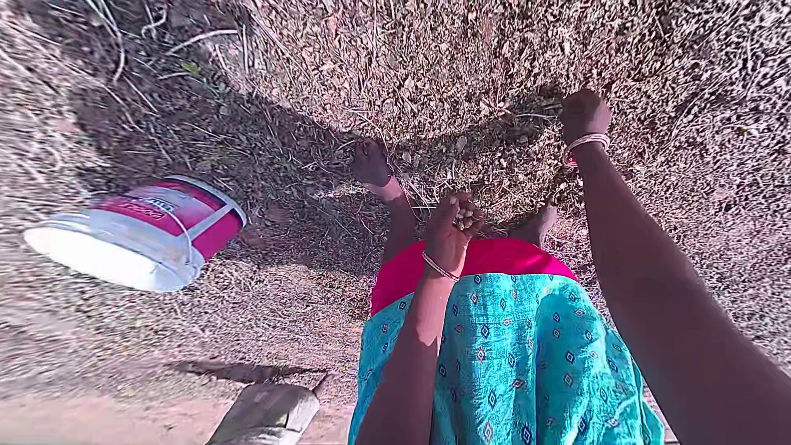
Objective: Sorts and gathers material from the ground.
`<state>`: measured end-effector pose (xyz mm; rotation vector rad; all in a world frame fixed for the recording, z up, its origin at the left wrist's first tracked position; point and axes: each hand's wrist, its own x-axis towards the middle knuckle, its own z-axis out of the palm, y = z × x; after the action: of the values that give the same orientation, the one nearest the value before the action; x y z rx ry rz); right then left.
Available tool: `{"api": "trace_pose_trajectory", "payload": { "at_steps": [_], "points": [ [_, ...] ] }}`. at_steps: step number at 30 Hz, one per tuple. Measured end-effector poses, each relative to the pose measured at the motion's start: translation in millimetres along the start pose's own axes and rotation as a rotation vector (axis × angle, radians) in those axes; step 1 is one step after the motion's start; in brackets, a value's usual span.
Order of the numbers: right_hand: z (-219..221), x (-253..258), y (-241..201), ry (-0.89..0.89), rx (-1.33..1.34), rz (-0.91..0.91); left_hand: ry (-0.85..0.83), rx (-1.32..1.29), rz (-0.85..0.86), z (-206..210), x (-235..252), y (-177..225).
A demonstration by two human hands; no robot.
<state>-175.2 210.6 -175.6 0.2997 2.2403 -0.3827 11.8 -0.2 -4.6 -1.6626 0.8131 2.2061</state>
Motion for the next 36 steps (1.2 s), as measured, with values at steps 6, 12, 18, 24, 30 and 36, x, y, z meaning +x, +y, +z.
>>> {"api": "trace_pose_trajectory", "payload": {
  "at_steps": [6, 12, 18, 24, 30, 36],
  "points": [
    [14, 14, -20, -0.027, -0.175, -0.113, 0.030, 0.022, -0.011, 2, -1, 1],
    [4, 6, -16, 0.002, 0.045, -0.118, 0.016, 0.045, 0.001, -1, -2, 2],
    [38, -51, 6, -0.382, 0.073, -0.163, -0.023, 0.105, 0.024, 2, -6, 2],
    [90, -62, 22, -0.260, -0.074, -0.079, -0.037, 0.094, 0.040, -4, -4, 0],
    [79, -72, 18, -0.323, 0.032, -0.086, 0.013, 0.078, 0.029, -5, -4, 3],
    [14, -166, -7, -0.271, 0.315, 0.090, 0.093, 0.231, 0.083, -10, -35, -12]
  ]
}}
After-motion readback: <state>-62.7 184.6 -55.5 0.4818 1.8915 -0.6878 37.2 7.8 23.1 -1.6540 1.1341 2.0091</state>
